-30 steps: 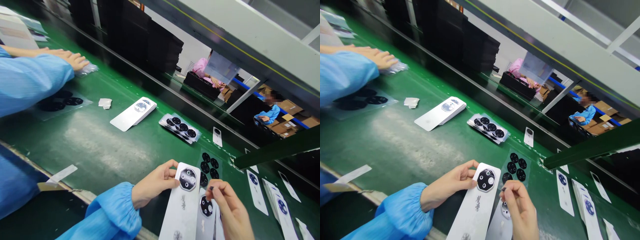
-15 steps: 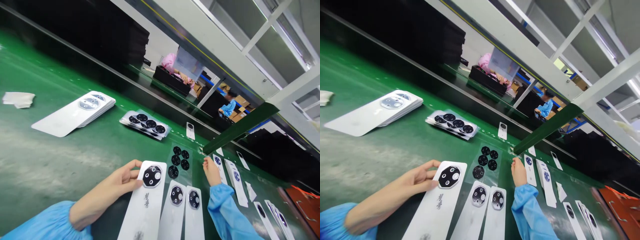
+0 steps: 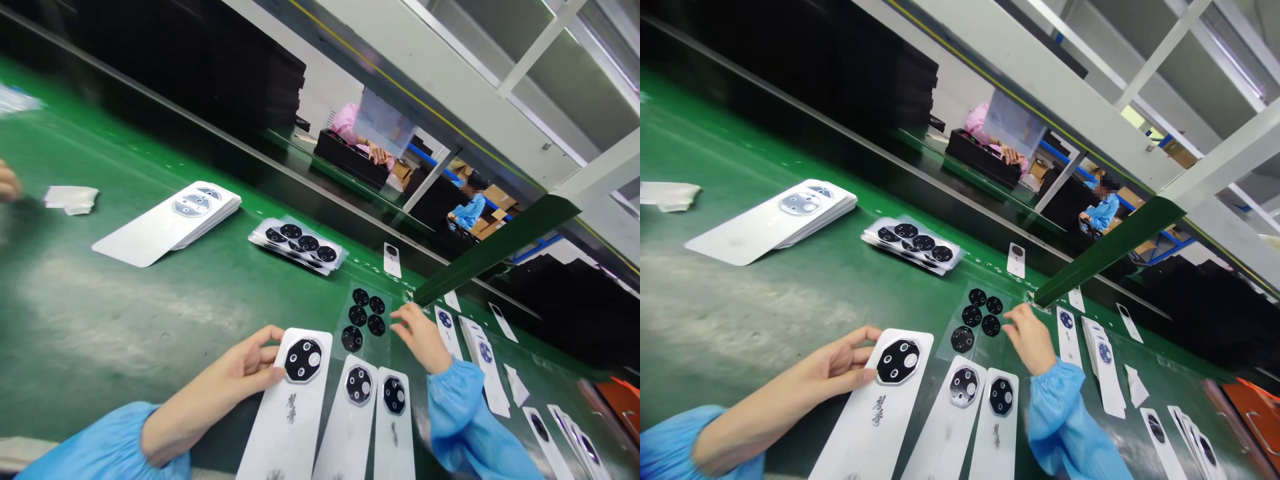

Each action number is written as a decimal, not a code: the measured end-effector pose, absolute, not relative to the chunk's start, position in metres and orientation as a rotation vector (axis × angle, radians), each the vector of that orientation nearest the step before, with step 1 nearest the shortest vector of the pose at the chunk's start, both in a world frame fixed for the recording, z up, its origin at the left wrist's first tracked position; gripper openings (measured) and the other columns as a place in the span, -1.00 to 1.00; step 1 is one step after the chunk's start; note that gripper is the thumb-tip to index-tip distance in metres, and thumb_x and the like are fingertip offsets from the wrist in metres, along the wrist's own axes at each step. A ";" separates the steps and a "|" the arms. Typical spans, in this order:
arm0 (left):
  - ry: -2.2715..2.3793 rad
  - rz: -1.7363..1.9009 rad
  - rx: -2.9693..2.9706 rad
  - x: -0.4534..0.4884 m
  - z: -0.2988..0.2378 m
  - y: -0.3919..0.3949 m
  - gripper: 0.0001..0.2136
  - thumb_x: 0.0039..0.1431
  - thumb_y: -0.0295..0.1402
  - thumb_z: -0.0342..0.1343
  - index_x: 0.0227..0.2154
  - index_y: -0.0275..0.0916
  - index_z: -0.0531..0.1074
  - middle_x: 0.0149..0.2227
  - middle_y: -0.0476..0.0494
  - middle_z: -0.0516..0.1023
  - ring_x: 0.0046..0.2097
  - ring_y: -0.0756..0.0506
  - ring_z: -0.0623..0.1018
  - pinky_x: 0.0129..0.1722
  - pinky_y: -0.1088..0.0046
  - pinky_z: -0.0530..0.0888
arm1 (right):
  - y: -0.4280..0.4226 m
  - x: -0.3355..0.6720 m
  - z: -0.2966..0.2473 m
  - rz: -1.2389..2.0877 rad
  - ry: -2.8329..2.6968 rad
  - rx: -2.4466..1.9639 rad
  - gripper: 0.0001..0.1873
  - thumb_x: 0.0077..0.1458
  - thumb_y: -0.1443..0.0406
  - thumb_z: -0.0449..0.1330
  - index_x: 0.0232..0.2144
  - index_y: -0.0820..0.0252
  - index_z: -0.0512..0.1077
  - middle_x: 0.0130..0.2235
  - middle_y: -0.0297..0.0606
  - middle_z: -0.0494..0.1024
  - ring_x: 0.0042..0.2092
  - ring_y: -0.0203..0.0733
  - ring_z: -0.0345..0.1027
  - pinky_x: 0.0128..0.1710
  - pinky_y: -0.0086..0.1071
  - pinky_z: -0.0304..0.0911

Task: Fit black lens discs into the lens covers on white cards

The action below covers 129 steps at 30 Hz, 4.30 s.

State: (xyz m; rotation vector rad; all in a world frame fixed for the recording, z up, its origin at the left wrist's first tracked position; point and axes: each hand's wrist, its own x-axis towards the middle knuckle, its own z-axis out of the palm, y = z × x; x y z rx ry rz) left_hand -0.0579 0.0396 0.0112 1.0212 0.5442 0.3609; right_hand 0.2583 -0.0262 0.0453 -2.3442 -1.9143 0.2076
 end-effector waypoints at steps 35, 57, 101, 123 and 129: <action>0.514 0.433 1.007 -0.061 0.009 0.037 -0.65 0.03 -0.21 0.20 -0.23 -0.20 0.18 -0.26 -0.12 0.58 -0.29 -0.11 0.55 -0.28 0.37 0.41 | -0.001 0.200 0.020 0.612 -1.911 -2.224 -0.66 -0.18 0.40 0.24 -0.41 0.08 0.14 -0.36 -0.44 0.23 -0.33 -0.24 0.19 -0.31 -0.35 0.17; 0.473 0.519 0.943 -0.060 0.002 0.034 -0.64 -0.03 -0.22 0.26 -0.28 -0.22 0.22 -0.35 -0.08 0.56 -0.31 -0.08 0.53 -0.30 0.40 0.39 | -0.014 0.197 0.024 0.492 -2.051 -1.969 -0.64 -0.08 0.43 0.12 -0.16 0.13 0.26 -0.17 -0.24 0.25 -0.23 -0.16 0.28 -0.16 -0.20 0.31; 0.440 0.491 0.886 -0.059 0.007 0.035 -0.72 0.00 -0.34 0.19 -0.26 -0.24 0.23 -0.38 -0.04 0.54 -0.35 -0.05 0.52 -0.31 0.42 0.39 | -0.030 0.115 0.061 0.728 -1.965 -1.838 -0.66 -0.05 0.45 0.16 -0.18 0.06 0.28 -0.22 -0.29 0.25 -0.20 -0.14 0.25 -0.20 -0.27 0.28; 0.428 0.503 0.908 -0.058 0.005 0.036 -0.72 0.03 -0.33 0.18 -0.24 -0.25 0.23 -0.35 -0.09 0.55 -0.32 -0.05 0.52 -0.28 0.40 0.40 | -0.028 0.115 0.061 0.733 -2.004 -1.850 -0.64 -0.04 0.47 0.17 -0.16 0.12 0.28 -0.21 -0.29 0.24 -0.20 -0.17 0.23 -0.22 -0.31 0.24; 0.423 0.506 0.908 -0.058 0.004 0.035 -0.73 0.04 -0.34 0.17 -0.25 -0.26 0.23 -0.36 -0.09 0.54 -0.33 -0.05 0.52 -0.29 0.39 0.40 | -0.027 0.115 0.062 0.730 -2.024 -1.858 -0.64 -0.04 0.47 0.17 -0.16 0.12 0.28 -0.21 -0.29 0.24 -0.19 -0.17 0.23 -0.20 -0.30 0.24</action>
